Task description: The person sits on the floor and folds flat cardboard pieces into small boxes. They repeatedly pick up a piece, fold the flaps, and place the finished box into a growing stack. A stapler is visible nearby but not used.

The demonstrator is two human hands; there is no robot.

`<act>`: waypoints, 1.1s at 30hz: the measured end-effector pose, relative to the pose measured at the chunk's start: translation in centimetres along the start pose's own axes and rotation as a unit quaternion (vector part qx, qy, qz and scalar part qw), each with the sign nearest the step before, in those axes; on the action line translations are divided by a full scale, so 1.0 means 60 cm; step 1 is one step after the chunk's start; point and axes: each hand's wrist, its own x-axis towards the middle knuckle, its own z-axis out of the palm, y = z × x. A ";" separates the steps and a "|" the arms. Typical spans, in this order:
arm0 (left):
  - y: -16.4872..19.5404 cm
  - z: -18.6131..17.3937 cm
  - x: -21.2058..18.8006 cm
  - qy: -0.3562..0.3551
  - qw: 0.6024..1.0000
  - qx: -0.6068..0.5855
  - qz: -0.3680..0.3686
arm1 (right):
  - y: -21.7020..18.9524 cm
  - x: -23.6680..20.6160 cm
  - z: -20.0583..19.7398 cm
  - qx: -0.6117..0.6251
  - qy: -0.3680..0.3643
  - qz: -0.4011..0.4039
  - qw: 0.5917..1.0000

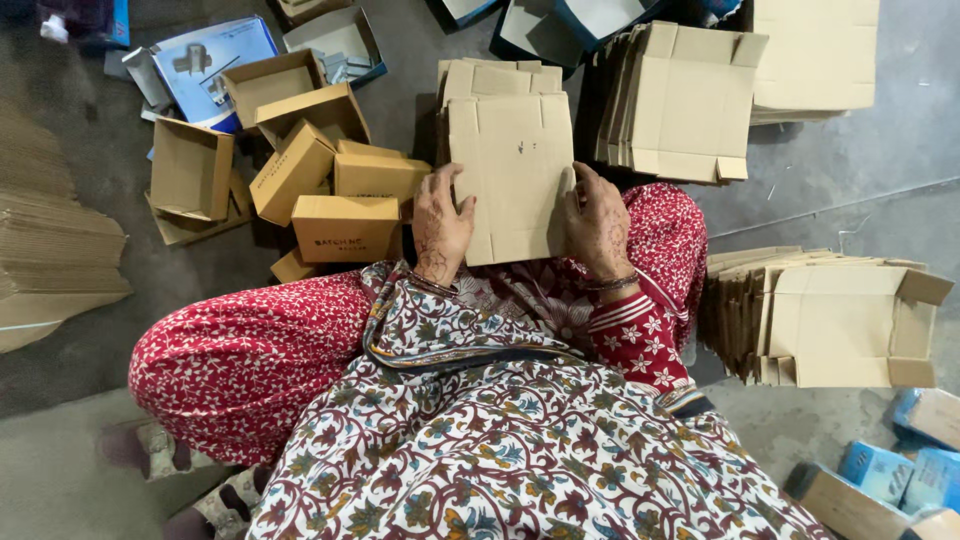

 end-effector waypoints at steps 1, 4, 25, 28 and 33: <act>0.008 -0.002 0.002 0.004 0.998 -0.053 -0.025 | -0.001 0.002 -0.004 0.020 0.008 0.014 1.000; 0.024 -0.004 0.008 0.007 0.960 -0.245 -0.135 | -0.003 0.005 -0.025 0.107 0.044 0.042 0.992; 0.089 -0.020 -0.048 0.011 0.969 -0.202 0.140 | 0.000 -0.007 -0.140 0.516 0.074 -0.011 0.853; 0.176 0.001 -0.095 -0.058 0.960 -0.204 0.182 | -0.024 0.008 -0.131 0.501 0.179 -0.067 0.844; 0.196 0.005 -0.097 0.173 0.926 -0.111 0.318 | -0.095 -0.060 -0.115 0.320 0.284 -0.088 0.899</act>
